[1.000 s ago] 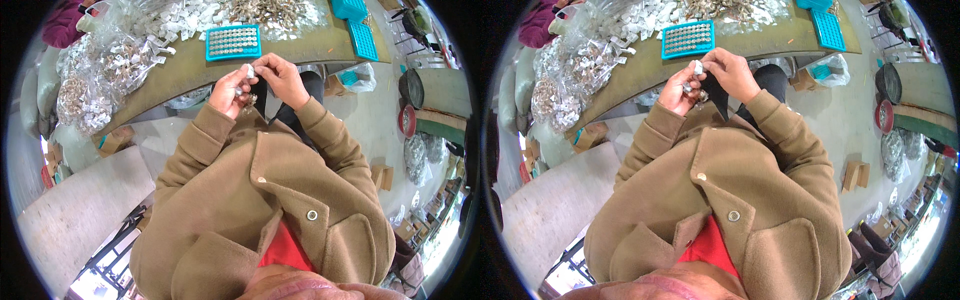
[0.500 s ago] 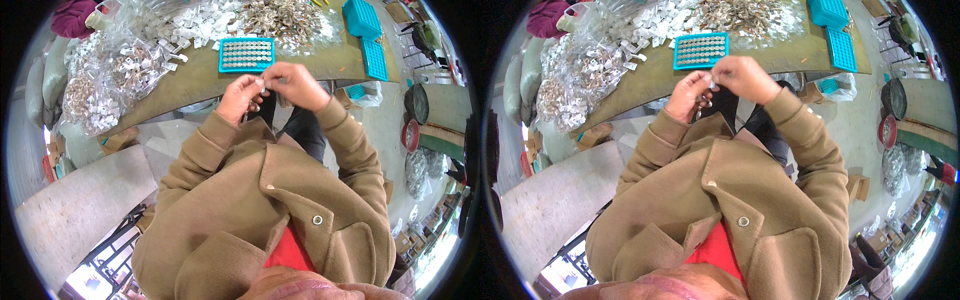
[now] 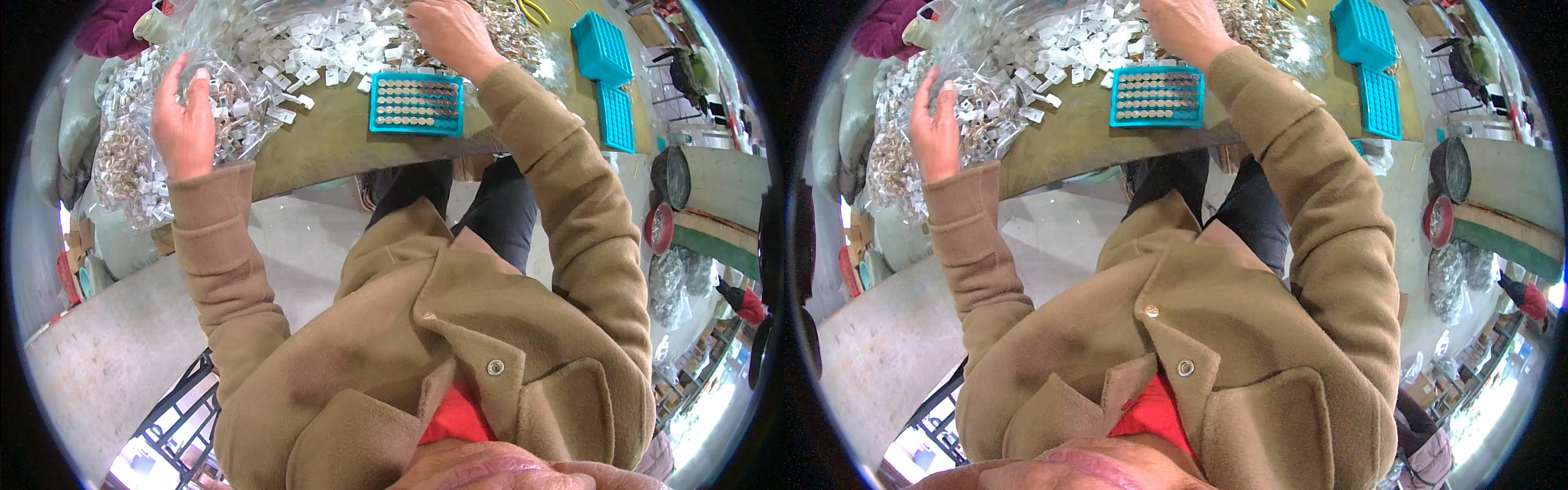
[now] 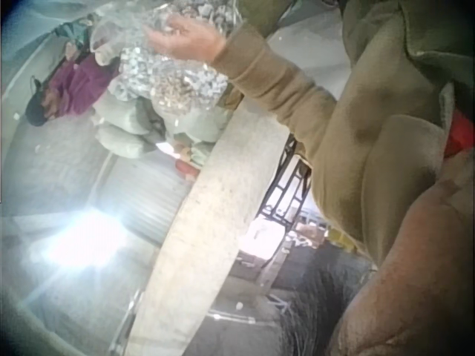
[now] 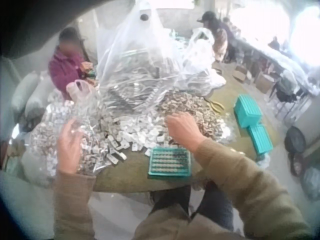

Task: The person repeatedly picks small white rectangular components and metallic pieces from a table, inserts them into a blue plastic tray with many small holes, and occasionally uses a red light to illuminate the parts. The person continues this process, filling the tray with components.

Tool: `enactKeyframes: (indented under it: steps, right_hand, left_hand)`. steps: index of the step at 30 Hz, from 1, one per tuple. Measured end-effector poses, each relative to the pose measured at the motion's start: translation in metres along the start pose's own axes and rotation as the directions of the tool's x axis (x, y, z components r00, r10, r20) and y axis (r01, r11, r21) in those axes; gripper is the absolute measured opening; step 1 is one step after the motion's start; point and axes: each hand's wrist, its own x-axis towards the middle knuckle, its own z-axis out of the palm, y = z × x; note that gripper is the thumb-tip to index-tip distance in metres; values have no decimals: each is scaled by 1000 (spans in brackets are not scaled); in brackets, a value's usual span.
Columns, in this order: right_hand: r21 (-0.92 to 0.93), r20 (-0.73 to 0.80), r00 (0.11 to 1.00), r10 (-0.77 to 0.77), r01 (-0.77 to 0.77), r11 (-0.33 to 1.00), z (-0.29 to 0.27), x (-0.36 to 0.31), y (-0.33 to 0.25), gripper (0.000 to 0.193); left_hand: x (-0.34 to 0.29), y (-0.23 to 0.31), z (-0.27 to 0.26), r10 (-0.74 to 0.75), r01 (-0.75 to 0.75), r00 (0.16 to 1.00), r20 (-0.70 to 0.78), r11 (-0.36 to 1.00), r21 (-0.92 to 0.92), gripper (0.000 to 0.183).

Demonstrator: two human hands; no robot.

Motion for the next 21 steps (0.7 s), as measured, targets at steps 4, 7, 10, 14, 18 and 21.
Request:
enactKeyframes:
  steps: [4, 7, 10, 14, 18, 21]
  right_hand:
    - [-59, 6, 1000, 4, -3, 998, 24, 7, -4, 7]
    - [-112, 36, 997, -62, 66, 992, 24, 17, -9, 8]
    - [141, -30, 1000, 2, 2, 990, 2, 23, -11, 11]
    - [530, 164, 863, 477, -485, 695, -32, 14, -10, 18]
    - [891, 304, 824, 479, -423, 162, -40, 10, -11, 21]
    - [823, 451, 811, 372, -539, 178, -46, -2, -24, 22]
  left_hand:
    - [-38, 17, 5, -160, 145, 987, -20, 931, -334, 27]
    - [-74, 37, 39, -217, 313, 950, 226, 686, -657, 24]
    - [-100, 47, 69, -268, 658, 741, 616, 473, -586, 24]
    - [-111, 45, 91, -274, 887, 461, 844, 104, -451, 25]
    - [-104, 46, 101, -321, 801, 583, 746, 73, -594, 28]
    - [-97, 49, 105, -313, 637, 760, 570, 186, -748, 32]
